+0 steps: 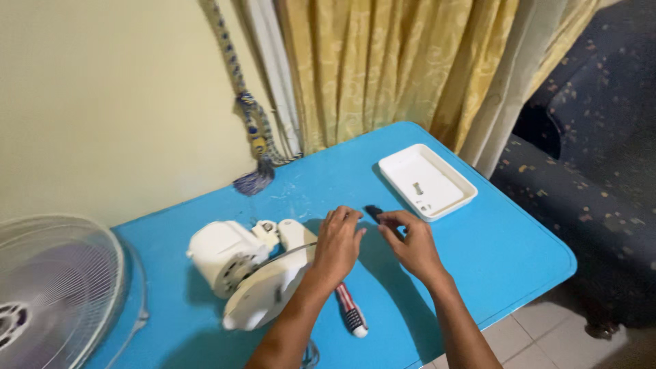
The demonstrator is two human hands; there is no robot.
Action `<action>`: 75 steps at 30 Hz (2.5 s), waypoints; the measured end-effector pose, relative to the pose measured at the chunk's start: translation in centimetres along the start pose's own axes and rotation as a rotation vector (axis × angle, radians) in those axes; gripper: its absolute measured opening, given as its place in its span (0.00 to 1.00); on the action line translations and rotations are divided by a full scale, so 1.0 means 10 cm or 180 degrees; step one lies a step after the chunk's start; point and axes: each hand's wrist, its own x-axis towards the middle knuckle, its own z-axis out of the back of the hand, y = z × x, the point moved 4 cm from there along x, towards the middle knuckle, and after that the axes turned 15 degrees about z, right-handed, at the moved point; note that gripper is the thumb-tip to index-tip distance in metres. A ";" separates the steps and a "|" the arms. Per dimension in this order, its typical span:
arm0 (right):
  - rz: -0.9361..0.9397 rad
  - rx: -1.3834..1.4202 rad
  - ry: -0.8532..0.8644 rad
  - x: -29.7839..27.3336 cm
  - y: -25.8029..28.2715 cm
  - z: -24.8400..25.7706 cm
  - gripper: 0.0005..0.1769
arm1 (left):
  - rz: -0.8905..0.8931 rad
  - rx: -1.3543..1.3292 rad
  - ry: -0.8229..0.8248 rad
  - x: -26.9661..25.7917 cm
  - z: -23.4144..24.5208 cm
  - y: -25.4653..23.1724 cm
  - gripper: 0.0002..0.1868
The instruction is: The person uses a screwdriver to remove screws from the back of a white fan motor housing. They place the removed screws into a white tray on the table. The fan head with the cage and blades sits to the left.
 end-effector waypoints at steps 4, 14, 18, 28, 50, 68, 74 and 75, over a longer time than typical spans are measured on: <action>0.0093 -0.0254 0.0424 -0.10 0.21 -0.26 0.15 | -0.0088 0.0376 -0.0012 -0.22 0.31 0.15 0.16; 0.0139 -0.0441 0.0769 -0.39 0.50 -0.81 0.24 | -0.0207 0.0991 0.0007 -0.64 0.79 0.34 0.16; 0.0066 -0.0492 0.0621 -0.47 0.62 -0.85 0.35 | -0.0345 0.1102 -0.0119 -0.73 0.89 0.40 0.15; -0.0375 -0.0100 0.0880 -0.62 0.54 -1.01 0.22 | -0.0017 0.0507 0.0213 -0.92 1.23 0.48 0.19; -0.0531 0.0693 0.0322 -0.58 0.99 -1.20 0.20 | -0.0279 0.0700 -0.0312 -1.45 1.88 0.67 0.47; -0.0509 0.0271 -0.0016 -0.43 1.11 -1.29 0.23 | -0.0139 0.0814 -0.0805 -1.50 1.76 0.92 0.52; -0.0449 0.0377 -0.0021 -0.57 1.06 -1.27 0.25 | -0.0053 0.0749 -0.0740 -1.46 1.73 0.91 0.53; -0.0402 0.0390 -0.0027 -0.58 1.06 -1.25 0.26 | -0.0066 0.0744 -0.0758 -1.45 1.73 0.91 0.52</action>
